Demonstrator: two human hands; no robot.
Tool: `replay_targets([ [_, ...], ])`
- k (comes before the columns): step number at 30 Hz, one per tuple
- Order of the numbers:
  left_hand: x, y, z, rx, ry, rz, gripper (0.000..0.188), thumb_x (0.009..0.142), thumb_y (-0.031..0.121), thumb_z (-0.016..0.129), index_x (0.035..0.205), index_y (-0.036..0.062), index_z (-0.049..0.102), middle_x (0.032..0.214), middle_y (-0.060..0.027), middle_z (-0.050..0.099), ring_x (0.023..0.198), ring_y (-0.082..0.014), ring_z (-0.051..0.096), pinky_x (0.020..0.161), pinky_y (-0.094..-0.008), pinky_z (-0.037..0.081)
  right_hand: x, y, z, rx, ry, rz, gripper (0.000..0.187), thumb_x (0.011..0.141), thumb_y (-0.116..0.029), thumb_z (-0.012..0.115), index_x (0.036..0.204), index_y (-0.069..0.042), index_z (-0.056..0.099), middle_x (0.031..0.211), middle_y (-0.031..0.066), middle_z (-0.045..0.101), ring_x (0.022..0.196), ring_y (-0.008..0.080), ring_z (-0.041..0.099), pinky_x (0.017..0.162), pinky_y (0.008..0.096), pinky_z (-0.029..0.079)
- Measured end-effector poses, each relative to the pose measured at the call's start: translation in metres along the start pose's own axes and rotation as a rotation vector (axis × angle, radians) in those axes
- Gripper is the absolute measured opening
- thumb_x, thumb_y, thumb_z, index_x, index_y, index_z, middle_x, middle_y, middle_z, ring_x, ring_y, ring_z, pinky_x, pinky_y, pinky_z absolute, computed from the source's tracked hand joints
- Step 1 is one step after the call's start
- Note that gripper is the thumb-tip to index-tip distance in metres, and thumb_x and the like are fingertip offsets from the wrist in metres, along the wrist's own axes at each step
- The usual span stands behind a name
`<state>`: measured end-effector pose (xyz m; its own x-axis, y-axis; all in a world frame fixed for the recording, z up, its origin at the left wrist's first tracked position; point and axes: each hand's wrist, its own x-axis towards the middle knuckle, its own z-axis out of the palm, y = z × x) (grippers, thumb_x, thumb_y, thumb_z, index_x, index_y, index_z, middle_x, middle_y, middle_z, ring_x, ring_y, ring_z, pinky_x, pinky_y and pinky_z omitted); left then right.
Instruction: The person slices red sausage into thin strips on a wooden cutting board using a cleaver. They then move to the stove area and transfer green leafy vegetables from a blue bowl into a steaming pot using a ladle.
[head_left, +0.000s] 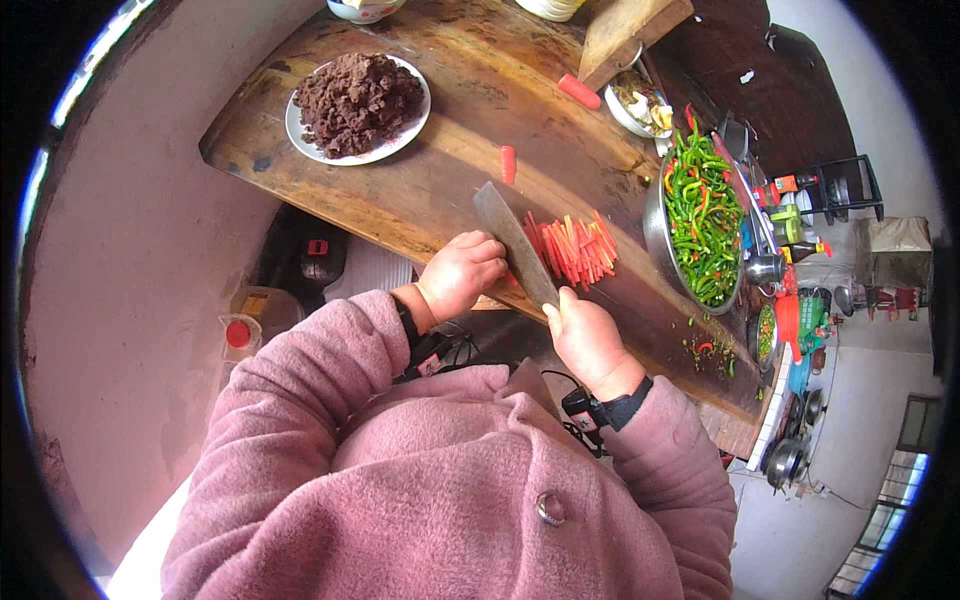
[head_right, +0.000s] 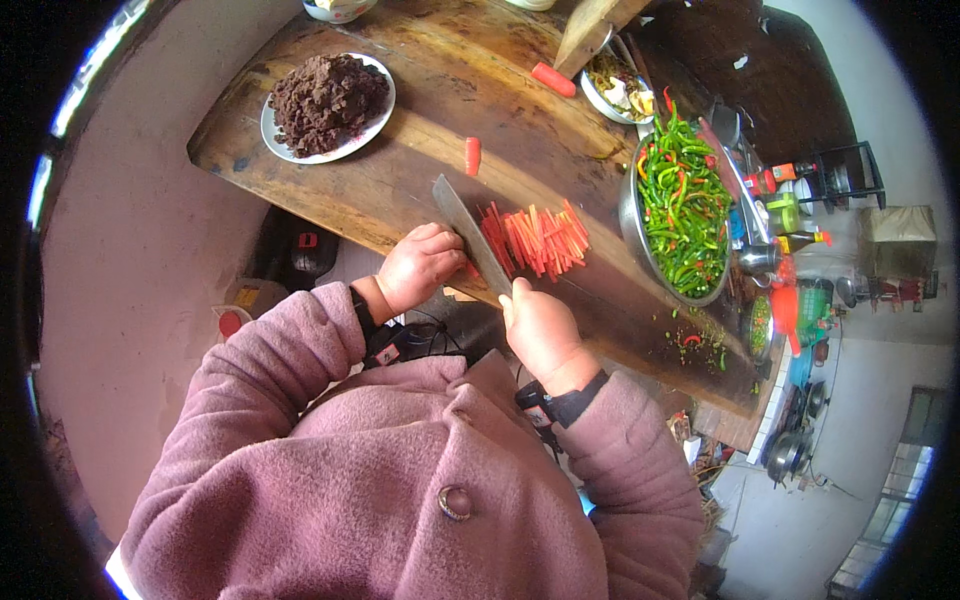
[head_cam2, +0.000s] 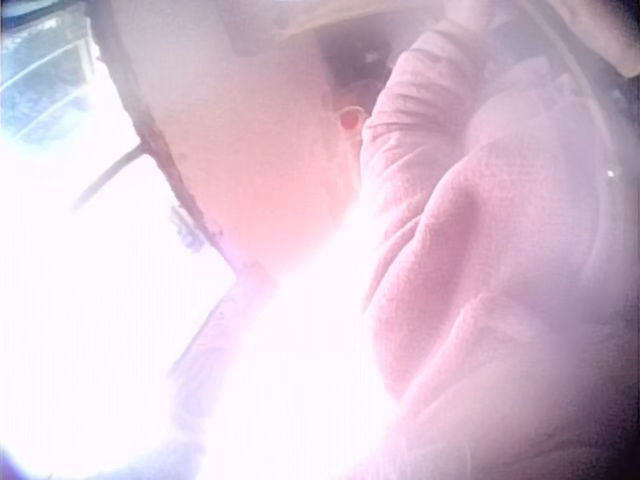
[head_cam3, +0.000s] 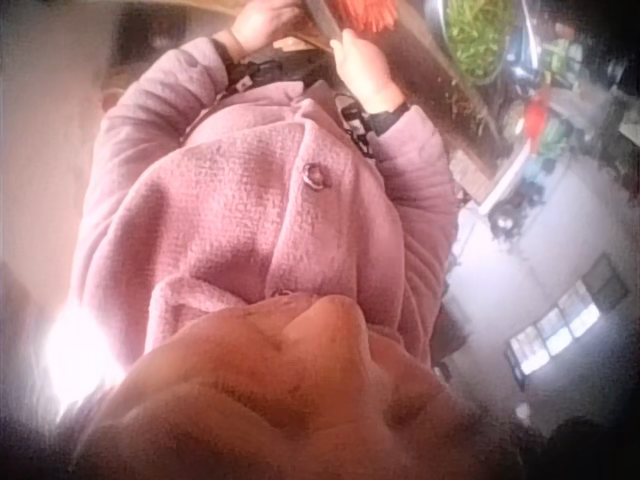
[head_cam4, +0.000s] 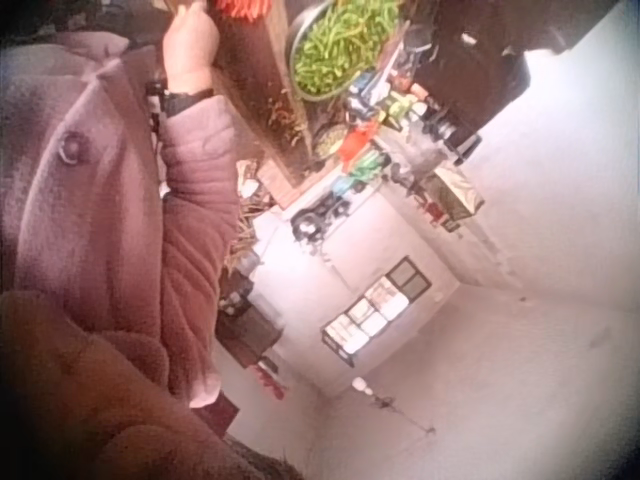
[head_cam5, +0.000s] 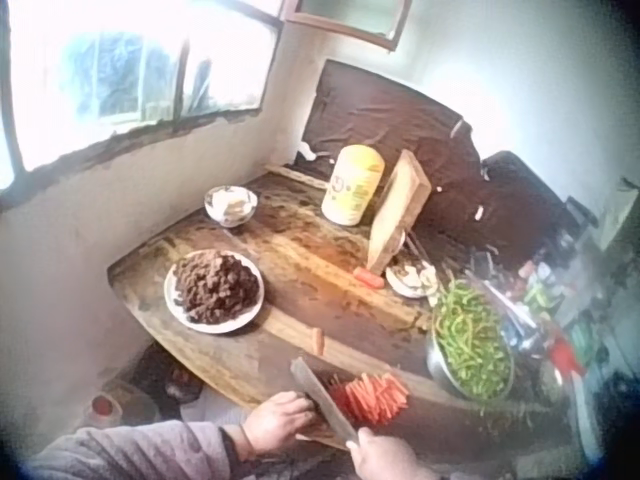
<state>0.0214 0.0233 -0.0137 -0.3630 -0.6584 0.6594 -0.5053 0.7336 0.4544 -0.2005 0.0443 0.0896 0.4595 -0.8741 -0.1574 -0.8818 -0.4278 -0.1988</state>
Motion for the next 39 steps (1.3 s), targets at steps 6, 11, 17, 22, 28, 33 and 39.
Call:
replay_targets([
  [6,-0.002,-0.001,0.003,-0.023,-0.012,-0.015,0.018,0.072,0.014,0.062,0.087,0.0058,0.066,0.096,-0.0072,0.061,0.091,-0.0284,0.057,0.082,-0.0386,0.048,0.006,-0.005,0.027,-0.018,0.048,0.071,0.025,0.099,-0.027,0.052,0.092,-0.004,0.05,0.061,0.0199,0.06,0.057,0.0435,0.06,0.052,0.0527,0.046],
  [11,-0.003,-0.001,0.001,-0.004,-0.022,-0.004,0.018,0.073,0.011,0.065,0.09,0.0056,0.066,0.096,-0.0076,0.061,0.09,-0.0277,0.058,0.082,-0.0383,0.048,0.002,-0.002,0.009,0.055,0.064,0.009,0.024,0.098,-0.025,0.054,0.088,-0.004,0.051,0.061,0.0203,0.059,0.059,0.0433,0.06,0.054,0.0527,0.046],
  [17,-0.003,-0.003,0.002,-0.013,-0.005,-0.007,0.017,0.072,0.013,0.064,0.088,0.0058,0.066,0.096,-0.0075,0.06,0.091,-0.0282,0.057,0.082,-0.0385,0.048,0.0,0.0,0.006,0.024,0.051,-0.042,0.024,0.098,-0.025,0.054,0.09,-0.003,0.053,0.062,0.0201,0.06,0.058,0.0429,0.06,0.054,0.0524,0.046],
  [22,-0.003,-0.003,0.001,-0.055,-0.017,-0.002,0.018,0.072,0.01,0.067,0.09,0.006,0.066,0.095,-0.0081,0.06,0.089,-0.0282,0.057,0.081,-0.0388,0.048,0.006,-0.002,0.027,0.002,0.055,0.028,0.027,0.097,-0.025,0.058,0.099,0.001,0.055,0.062,0.0223,0.059,0.058,0.0426,0.06,0.052,0.051,0.046],
  [28,0.001,0.0,-0.003,-0.022,-0.007,0.009,0.017,0.071,0.009,0.068,0.088,0.0057,0.066,0.094,-0.0083,0.06,0.086,-0.0284,0.056,0.078,-0.0384,0.048,-0.001,0.001,0.007,0.075,0.068,-0.021,0.023,0.096,-0.022,0.06,0.091,0.001,0.054,0.063,0.0232,0.059,0.061,0.0436,0.06,0.054,0.0508,0.047],
  [33,-0.001,0.001,-0.002,-0.012,-0.014,-0.013,0.015,0.072,0.008,0.068,0.087,0.0057,0.066,0.094,-0.0084,0.06,0.086,-0.0284,0.056,0.078,-0.0384,0.048,0.001,0.0,0.007,0.064,0.021,-0.024,0.024,0.096,-0.022,0.06,0.094,0.002,0.055,0.064,0.0234,0.06,0.061,0.0433,0.061,0.054,0.0507,0.047],
  [39,0.0,0.0,-0.002,-0.038,-0.008,0.0,0.014,0.072,0.007,0.068,0.086,0.0059,0.065,0.094,-0.008,0.06,0.085,-0.0286,0.055,0.077,-0.039,0.047,0.005,-0.001,0.027,0.089,0.069,0.043,0.026,0.096,-0.025,0.058,0.096,0.001,0.056,0.066,0.0236,0.06,0.063,0.0439,0.061,0.056,0.051,0.047],
])
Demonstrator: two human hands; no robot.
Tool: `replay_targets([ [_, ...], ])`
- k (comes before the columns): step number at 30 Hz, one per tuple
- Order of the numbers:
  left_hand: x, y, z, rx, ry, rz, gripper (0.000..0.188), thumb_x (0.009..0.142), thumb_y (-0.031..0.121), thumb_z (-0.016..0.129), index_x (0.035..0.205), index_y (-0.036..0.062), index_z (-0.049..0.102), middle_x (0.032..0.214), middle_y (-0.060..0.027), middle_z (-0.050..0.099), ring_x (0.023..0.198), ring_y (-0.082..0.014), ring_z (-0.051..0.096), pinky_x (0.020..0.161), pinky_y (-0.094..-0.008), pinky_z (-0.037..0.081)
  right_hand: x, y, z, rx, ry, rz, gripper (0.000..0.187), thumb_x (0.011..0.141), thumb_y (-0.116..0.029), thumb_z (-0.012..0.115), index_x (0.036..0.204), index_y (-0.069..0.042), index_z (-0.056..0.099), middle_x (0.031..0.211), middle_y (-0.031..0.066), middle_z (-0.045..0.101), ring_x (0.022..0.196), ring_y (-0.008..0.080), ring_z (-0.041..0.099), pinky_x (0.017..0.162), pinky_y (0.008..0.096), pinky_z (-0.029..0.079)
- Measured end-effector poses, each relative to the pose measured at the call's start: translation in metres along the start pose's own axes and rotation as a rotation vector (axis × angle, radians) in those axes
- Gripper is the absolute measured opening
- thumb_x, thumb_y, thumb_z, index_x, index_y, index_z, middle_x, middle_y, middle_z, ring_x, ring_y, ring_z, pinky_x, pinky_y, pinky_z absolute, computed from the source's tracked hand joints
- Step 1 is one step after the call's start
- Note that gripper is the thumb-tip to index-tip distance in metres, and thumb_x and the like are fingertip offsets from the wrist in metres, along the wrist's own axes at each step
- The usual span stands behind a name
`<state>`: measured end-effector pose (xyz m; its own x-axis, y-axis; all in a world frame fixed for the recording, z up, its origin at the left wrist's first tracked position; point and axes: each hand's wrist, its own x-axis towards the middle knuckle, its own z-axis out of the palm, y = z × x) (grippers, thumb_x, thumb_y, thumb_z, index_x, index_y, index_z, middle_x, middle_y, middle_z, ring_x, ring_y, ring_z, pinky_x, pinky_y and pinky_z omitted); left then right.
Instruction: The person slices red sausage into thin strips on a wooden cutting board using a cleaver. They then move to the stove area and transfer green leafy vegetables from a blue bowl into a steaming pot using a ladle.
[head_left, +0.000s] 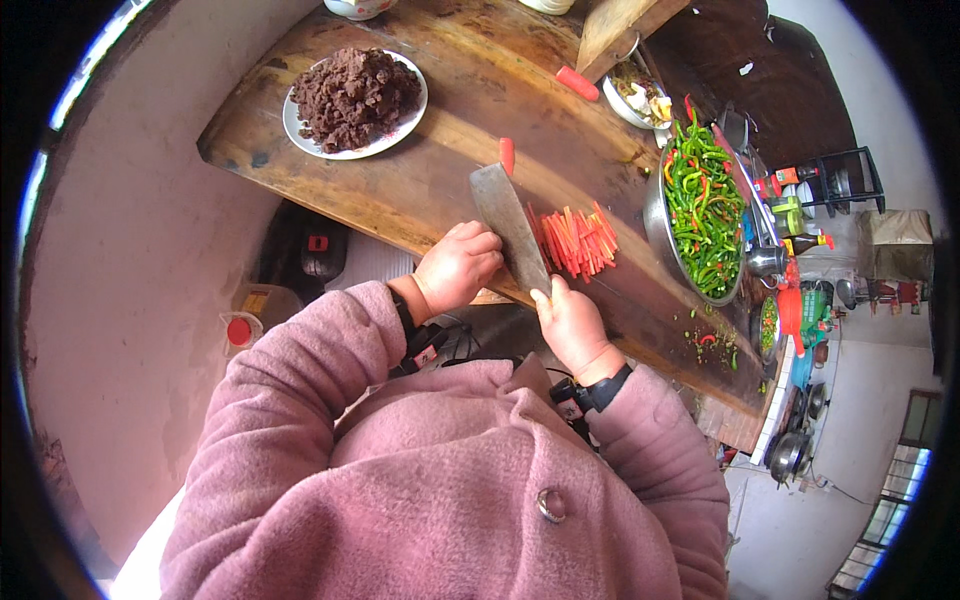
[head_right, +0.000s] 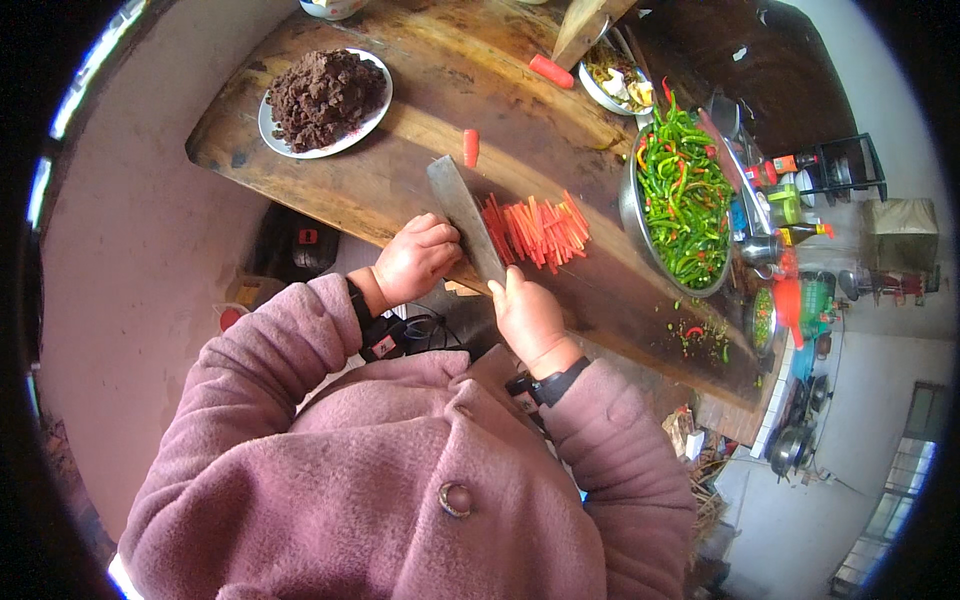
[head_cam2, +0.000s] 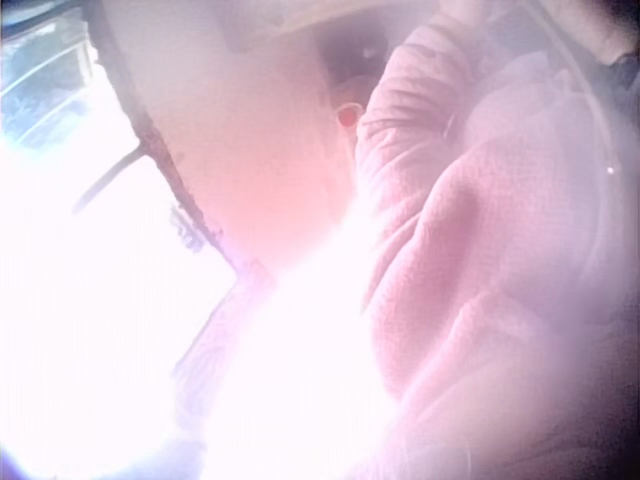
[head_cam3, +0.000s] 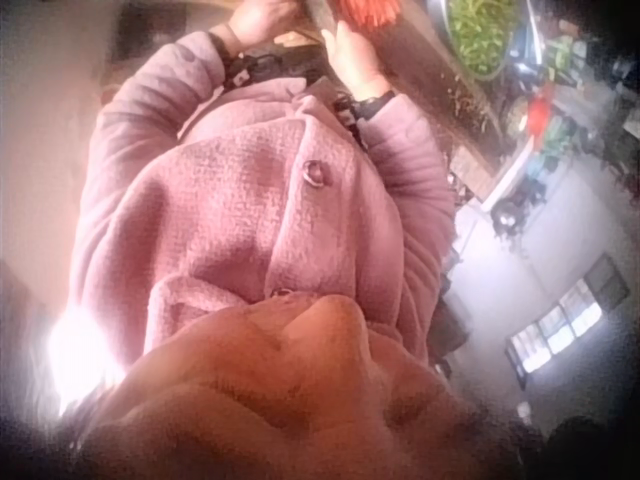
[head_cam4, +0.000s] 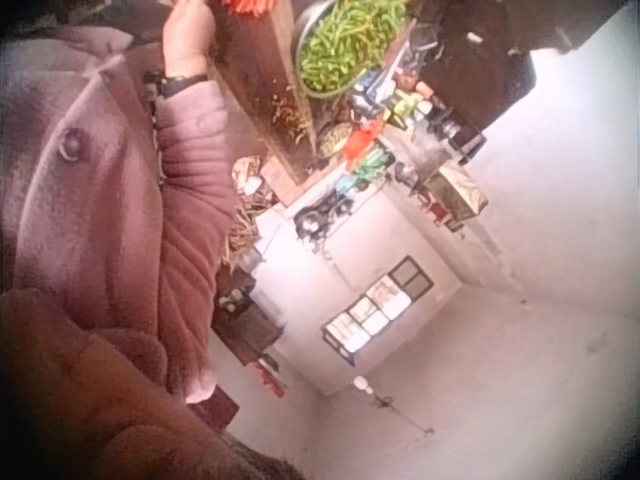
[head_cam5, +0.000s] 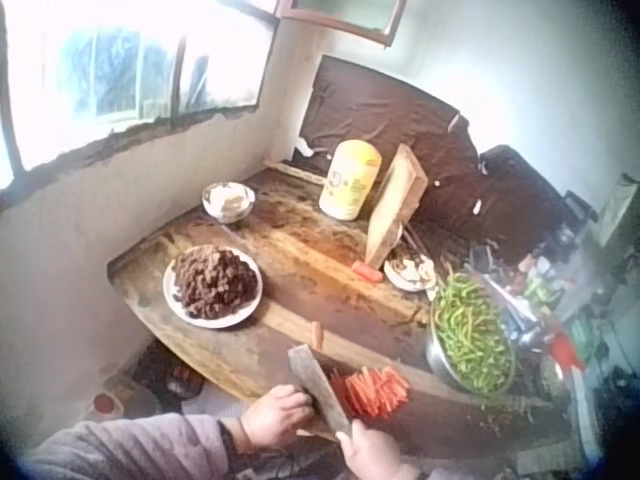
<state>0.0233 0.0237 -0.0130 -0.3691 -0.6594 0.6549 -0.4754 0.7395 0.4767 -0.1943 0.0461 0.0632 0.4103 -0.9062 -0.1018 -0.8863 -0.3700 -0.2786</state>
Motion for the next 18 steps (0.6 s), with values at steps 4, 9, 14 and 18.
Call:
replay_targets([
  [4,0.002,0.002,-0.004,-0.004,0.022,-0.022,0.013,0.074,0.005,0.068,0.087,0.006,0.065,0.094,-0.0083,0.06,0.084,-0.0294,0.055,0.076,-0.0394,0.048,0.001,0.014,-0.016,0.077,0.092,-0.069,0.026,0.096,-0.027,0.058,0.089,-0.002,0.053,0.067,0.0235,0.06,0.065,0.0454,0.06,0.058,0.0532,0.046],
  [9,0.0,-0.003,-0.015,0.026,0.147,-0.159,0.011,0.075,0.006,0.067,0.085,0.0075,0.063,0.091,-0.0081,0.059,0.084,-0.0307,0.055,0.078,-0.0401,0.047,-0.004,0.023,-0.031,0.304,-0.062,0.069,0.028,0.096,-0.025,0.059,0.086,0.0,0.052,0.071,0.0245,0.06,0.063,0.0435,0.058,0.056,0.0494,0.046],
  [14,-0.003,-0.009,-0.018,0.099,0.133,-0.19,0.01,0.075,0.007,0.065,0.085,0.0084,0.062,0.089,-0.0081,0.058,0.086,-0.0311,0.054,0.08,-0.0402,0.047,-0.01,0.023,-0.022,0.772,-0.317,0.357,0.028,0.097,-0.023,0.06,0.084,0.0,0.051,0.064,0.0157,0.058,0.047,0.0261,0.054,0.047,0.0401,0.043],
  [18,-0.005,-0.01,-0.017,0.131,0.108,-0.182,0.015,0.075,0.004,0.069,0.088,0.0066,0.062,0.093,-0.0085,0.06,0.085,-0.0309,0.055,0.077,-0.0395,0.048,-0.008,0.034,-0.011,0.56,-0.253,0.216,0.028,0.097,-0.025,0.06,0.085,0.0,0.053,0.066,0.018,0.059,0.052,0.0305,0.058,0.05,0.0428,0.044],
])
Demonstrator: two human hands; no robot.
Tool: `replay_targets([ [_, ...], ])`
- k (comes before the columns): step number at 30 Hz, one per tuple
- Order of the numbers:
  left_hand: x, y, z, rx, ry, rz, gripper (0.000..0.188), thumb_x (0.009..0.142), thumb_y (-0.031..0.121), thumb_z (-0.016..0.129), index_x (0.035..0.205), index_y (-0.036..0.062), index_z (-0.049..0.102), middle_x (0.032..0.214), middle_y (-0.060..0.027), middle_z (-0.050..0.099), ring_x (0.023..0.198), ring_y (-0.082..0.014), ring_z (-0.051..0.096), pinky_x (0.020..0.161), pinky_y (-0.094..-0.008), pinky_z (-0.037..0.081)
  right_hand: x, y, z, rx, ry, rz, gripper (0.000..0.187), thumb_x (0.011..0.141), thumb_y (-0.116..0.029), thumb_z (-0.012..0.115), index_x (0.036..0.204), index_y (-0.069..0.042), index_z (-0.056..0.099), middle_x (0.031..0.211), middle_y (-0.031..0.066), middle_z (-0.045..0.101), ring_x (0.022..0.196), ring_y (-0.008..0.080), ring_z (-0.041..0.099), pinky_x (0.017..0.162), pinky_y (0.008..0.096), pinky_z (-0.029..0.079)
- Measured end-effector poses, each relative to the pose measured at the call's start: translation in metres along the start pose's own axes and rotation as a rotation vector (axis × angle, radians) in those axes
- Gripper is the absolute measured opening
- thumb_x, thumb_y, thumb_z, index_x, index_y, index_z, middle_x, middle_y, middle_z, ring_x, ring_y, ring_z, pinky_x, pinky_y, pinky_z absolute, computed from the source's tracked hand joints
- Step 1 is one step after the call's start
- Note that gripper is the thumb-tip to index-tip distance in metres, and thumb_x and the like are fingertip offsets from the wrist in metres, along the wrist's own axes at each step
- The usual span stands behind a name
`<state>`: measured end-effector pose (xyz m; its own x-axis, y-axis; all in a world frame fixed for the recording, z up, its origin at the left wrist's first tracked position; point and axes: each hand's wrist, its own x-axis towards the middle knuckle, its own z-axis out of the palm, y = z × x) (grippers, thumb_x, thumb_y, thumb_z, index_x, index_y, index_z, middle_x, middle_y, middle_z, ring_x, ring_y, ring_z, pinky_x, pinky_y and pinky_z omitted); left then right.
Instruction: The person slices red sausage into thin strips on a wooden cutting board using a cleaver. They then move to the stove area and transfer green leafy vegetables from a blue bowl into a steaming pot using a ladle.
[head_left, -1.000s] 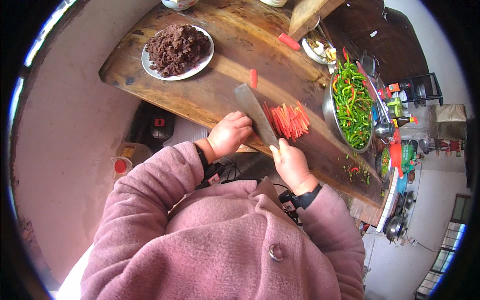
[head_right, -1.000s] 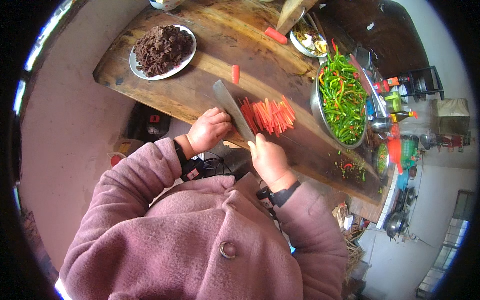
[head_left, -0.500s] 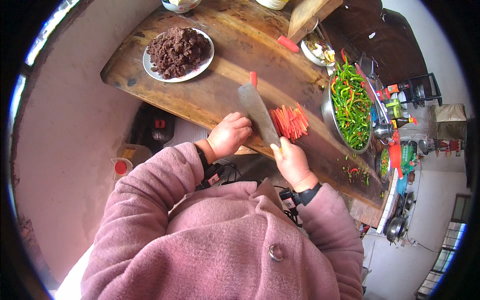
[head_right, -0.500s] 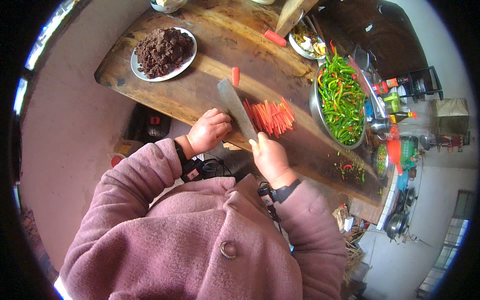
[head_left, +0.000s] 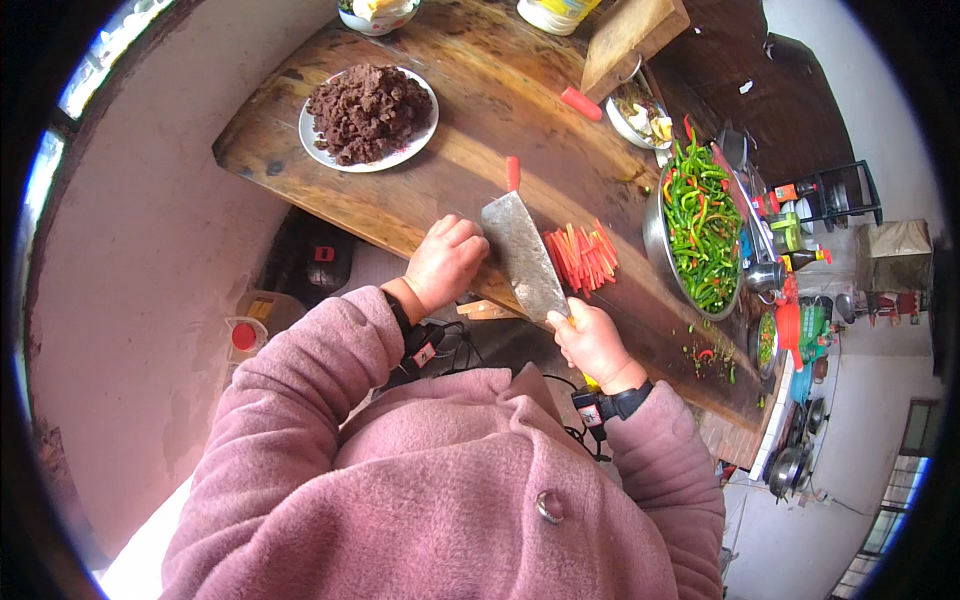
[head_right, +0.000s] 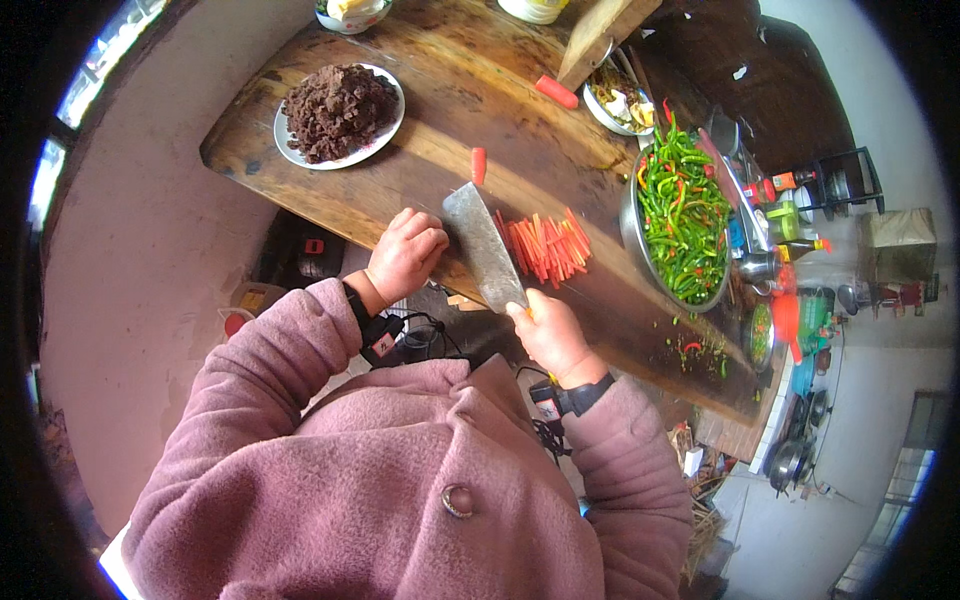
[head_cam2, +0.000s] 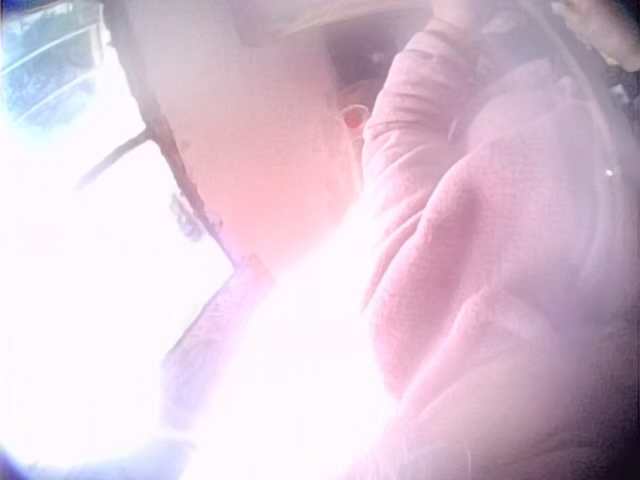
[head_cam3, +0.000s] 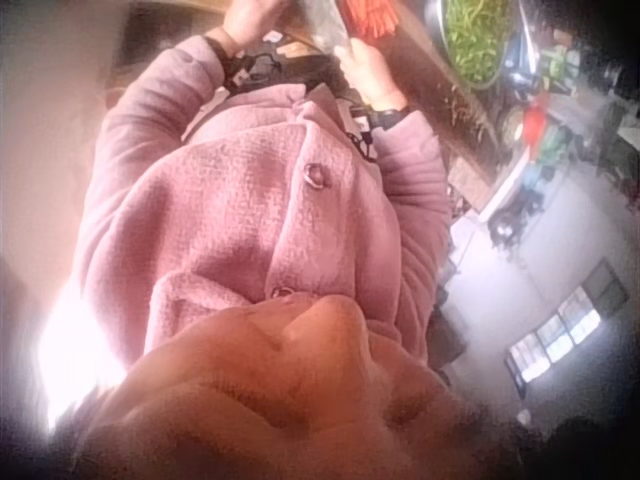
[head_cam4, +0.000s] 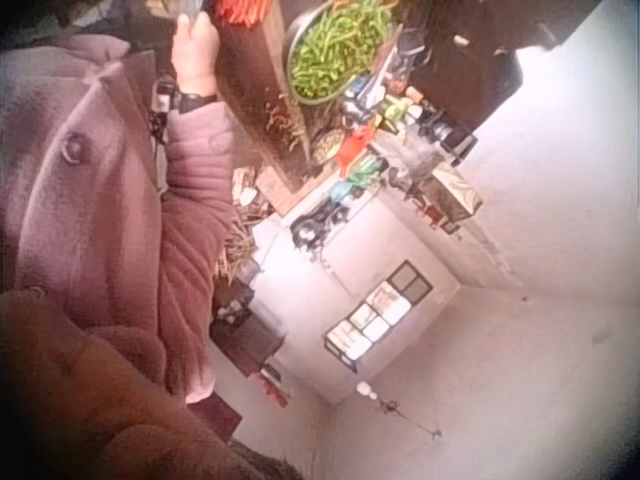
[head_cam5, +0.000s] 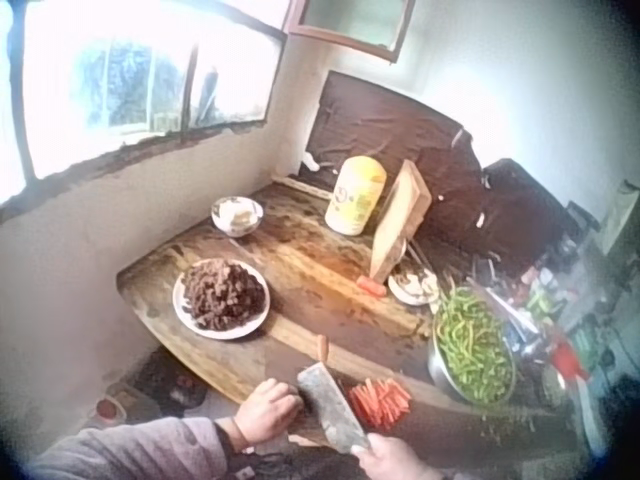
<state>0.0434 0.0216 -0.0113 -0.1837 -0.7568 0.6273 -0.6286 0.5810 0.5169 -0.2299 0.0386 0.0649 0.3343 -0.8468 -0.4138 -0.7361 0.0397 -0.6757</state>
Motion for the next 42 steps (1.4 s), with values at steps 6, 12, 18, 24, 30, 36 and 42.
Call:
replay_targets([
  [6,0.0,0.001,0.0,0.026,-0.004,0.004,0.012,0.077,0.006,0.067,0.088,0.0064,0.063,0.091,-0.0082,0.059,0.084,-0.0307,0.054,0.077,-0.0391,0.047,0.004,0.023,-0.022,-0.154,0.155,-0.006,0.028,0.095,-0.028,0.06,0.09,0.0,0.057,0.077,0.0255,0.062,0.075,0.0457,0.061,0.064,0.0498,0.047],
  [12,0.0,0.003,0.0,0.024,-0.022,-0.007,0.012,0.075,0.008,0.066,0.086,0.008,0.061,0.091,-0.0081,0.057,0.086,-0.0305,0.054,0.08,-0.04,0.047,-0.001,0.028,-0.048,-0.225,0.291,-0.003,0.026,0.095,-0.027,0.061,0.091,-0.001,0.059,0.079,0.025,0.063,0.078,0.0458,0.061,0.065,0.049,0.048],
  [18,0.001,0.003,0.0,0.023,-0.027,-0.006,0.014,0.076,0.004,0.068,0.089,0.0058,0.063,0.094,-0.0091,0.061,0.086,-0.0313,0.056,0.077,-0.0393,0.048,-0.022,0.019,-0.06,-0.434,0.456,-0.161,0.023,0.092,-0.024,0.064,0.1,-0.003,0.061,0.083,0.0239,0.066,0.078,0.0442,0.064,0.063,0.0486,0.05],
  [24,0.014,0.015,-0.01,-0.11,0.045,-0.005,0.023,0.074,-0.006,0.064,0.094,0.0061,0.063,0.096,-0.0097,0.06,0.086,-0.0325,0.056,0.076,-0.041,0.048,-0.041,0.009,-0.064,-0.367,0.482,-0.326,0.029,0.086,-0.008,0.069,0.114,-0.008,0.063,0.092,0.0139,0.07,0.08,0.0339,0.069,0.071,0.0369,0.055],
  [30,0.037,0.051,-0.016,-0.209,0.024,0.119,0.032,0.067,-0.007,0.062,0.095,0.0074,0.063,0.095,-0.0098,0.059,0.086,-0.0338,0.055,0.075,-0.0412,0.048,-0.054,0.004,-0.072,-0.573,0.441,-0.467,0.036,0.078,-0.005,0.071,0.113,-0.013,0.066,0.098,0.0071,0.069,0.089,0.0294,0.064,0.079,0.0394,0.053],
  [36,0.057,0.073,0.022,-0.316,-0.175,0.157,0.02,0.069,0.001,0.064,0.087,0.0112,0.066,0.094,-0.0088,0.061,0.092,-0.0337,0.057,0.082,-0.0426,0.049,-0.06,0.001,-0.07,-0.642,0.403,-0.53,0.037,0.075,-0.009,0.072,0.111,-0.016,0.068,0.089,0.0051,0.066,0.085,0.0273,0.062,0.077,0.0392,0.052],
  [42,0.069,0.074,0.049,-0.217,-0.216,0.137,0.013,0.075,0.007,0.063,0.086,0.0115,0.067,0.095,-0.0107,0.062,0.097,-0.0345,0.057,0.088,-0.0433,0.048,-0.065,0.004,-0.075,-0.696,0.461,-0.603,0.03,0.077,-0.01,0.07,0.107,-0.015,0.07,0.083,0.0029,0.063,0.081,0.0256,0.061,0.074,0.038,0.051],
])
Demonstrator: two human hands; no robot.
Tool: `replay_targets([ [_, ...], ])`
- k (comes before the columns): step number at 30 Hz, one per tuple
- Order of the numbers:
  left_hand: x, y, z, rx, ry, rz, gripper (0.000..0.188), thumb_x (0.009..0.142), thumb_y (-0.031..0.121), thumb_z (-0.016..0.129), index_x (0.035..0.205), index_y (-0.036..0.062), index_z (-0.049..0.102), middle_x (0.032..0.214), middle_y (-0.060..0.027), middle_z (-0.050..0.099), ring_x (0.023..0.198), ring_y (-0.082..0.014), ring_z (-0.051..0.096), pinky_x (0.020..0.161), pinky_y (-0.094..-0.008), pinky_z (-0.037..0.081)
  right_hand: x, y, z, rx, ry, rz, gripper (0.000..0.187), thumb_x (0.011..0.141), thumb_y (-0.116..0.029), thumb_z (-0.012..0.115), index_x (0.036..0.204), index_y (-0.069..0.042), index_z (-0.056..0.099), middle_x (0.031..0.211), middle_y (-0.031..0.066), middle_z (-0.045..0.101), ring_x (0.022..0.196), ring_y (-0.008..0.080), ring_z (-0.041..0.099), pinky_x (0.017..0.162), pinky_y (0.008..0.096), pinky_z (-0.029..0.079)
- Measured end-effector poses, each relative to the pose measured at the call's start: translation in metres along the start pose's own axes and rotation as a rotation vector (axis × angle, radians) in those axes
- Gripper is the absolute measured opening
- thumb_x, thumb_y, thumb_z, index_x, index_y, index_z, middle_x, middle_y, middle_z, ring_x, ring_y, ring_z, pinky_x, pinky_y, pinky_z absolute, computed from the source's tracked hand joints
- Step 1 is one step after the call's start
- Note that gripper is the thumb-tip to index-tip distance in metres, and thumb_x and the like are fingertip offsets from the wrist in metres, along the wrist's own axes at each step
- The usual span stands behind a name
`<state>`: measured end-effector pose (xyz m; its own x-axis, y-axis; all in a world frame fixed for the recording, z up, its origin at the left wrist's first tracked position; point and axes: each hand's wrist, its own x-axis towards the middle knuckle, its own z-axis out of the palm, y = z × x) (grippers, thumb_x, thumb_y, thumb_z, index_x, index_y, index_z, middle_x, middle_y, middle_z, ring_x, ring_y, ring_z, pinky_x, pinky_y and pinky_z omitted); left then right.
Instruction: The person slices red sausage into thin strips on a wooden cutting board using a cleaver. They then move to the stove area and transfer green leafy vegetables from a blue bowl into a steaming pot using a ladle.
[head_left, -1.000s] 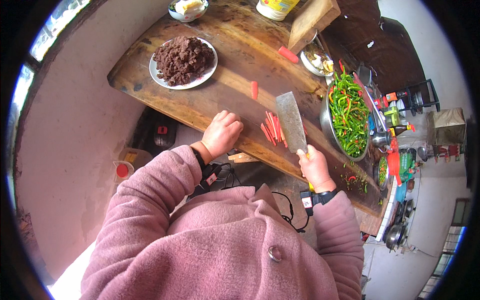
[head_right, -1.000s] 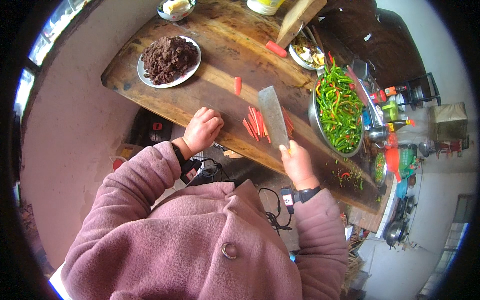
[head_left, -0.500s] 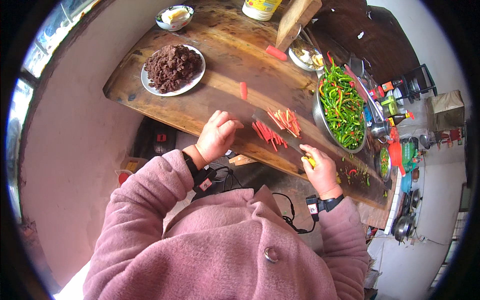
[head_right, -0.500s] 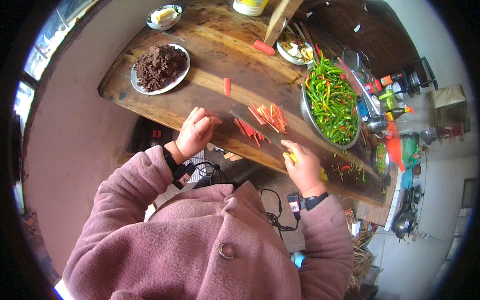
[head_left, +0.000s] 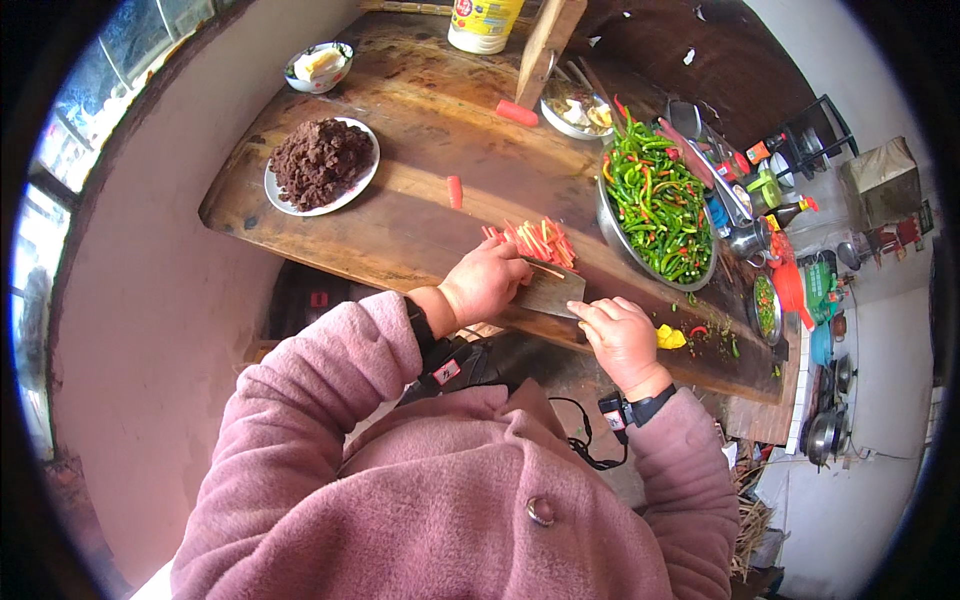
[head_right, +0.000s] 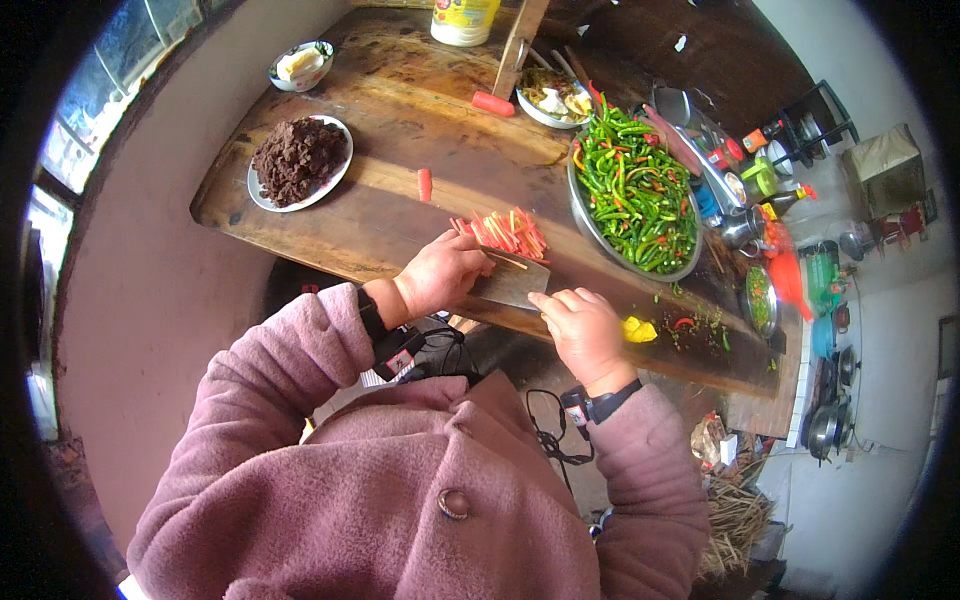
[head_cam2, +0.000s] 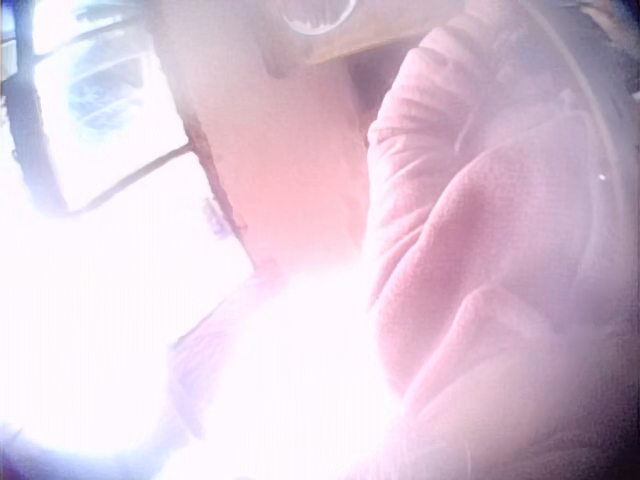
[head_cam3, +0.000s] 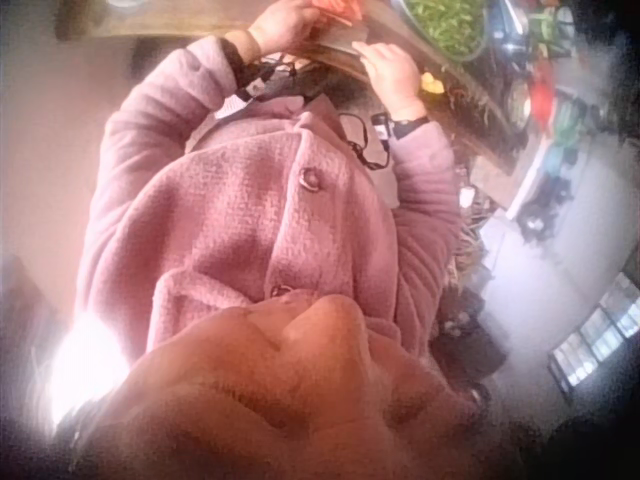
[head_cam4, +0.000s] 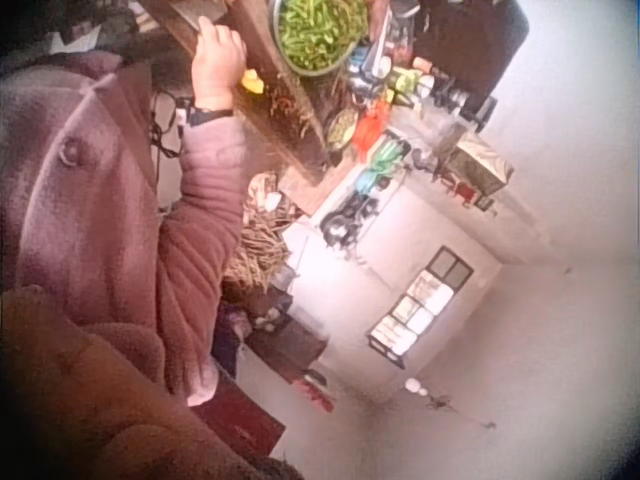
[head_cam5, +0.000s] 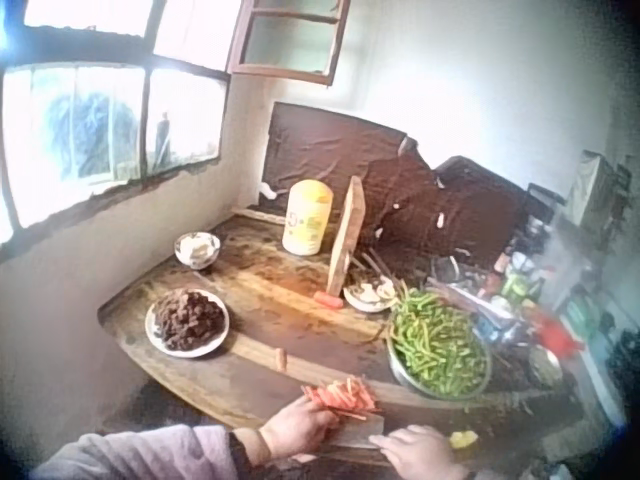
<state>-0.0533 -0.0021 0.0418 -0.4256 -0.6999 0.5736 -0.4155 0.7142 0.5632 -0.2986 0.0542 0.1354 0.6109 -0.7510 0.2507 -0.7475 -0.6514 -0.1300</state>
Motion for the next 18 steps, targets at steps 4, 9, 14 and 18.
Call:
replay_targets([
  [4,0.016,-0.001,0.01,0.033,-0.062,-0.009,0.015,0.079,0.008,0.062,0.092,0.0112,0.069,0.098,-0.0117,0.062,0.099,-0.0361,0.057,0.091,-0.0443,0.046,-0.001,0.001,-0.002,-0.007,0.026,-0.06,0.028,0.078,-0.01,0.068,0.105,-0.016,0.071,0.082,0.0025,0.063,0.078,0.0246,0.06,0.071,0.0378,0.05],
  [9,0.023,-0.001,0.014,0.017,-0.188,-0.144,0.023,0.082,0.008,0.061,0.104,0.009,0.069,0.108,-0.0128,0.064,0.105,-0.036,0.057,0.095,-0.0446,0.046,-0.003,0.002,-0.005,-0.038,0.026,-0.105,0.025,0.079,-0.011,0.066,0.102,-0.018,0.072,0.081,0.0011,0.063,0.076,0.0226,0.06,0.072,0.0368,0.047],
  [14,0.022,0.001,-0.002,-0.05,-0.066,-0.004,0.03,0.077,0.002,0.061,0.105,0.0088,0.069,0.109,-0.0102,0.067,0.108,-0.0332,0.059,0.096,-0.043,0.048,-0.008,0.008,-0.009,-0.017,0.039,-0.08,0.026,0.077,-0.012,0.068,0.102,-0.018,0.072,0.082,0.0007,0.064,0.077,0.0227,0.06,0.075,0.0371,0.047],
  [18,0.018,0.008,-0.005,-0.173,-0.252,0.267,0.043,0.075,0.0,0.061,0.115,0.0126,0.069,0.121,-0.0056,0.066,0.121,-0.0318,0.055,0.103,-0.0417,0.044,-0.009,0.011,-0.009,-0.018,0.035,-0.075,0.029,0.075,-0.012,0.071,0.103,-0.018,0.071,0.083,0.0009,0.064,0.079,0.0231,0.061,0.076,0.0374,0.047],
])
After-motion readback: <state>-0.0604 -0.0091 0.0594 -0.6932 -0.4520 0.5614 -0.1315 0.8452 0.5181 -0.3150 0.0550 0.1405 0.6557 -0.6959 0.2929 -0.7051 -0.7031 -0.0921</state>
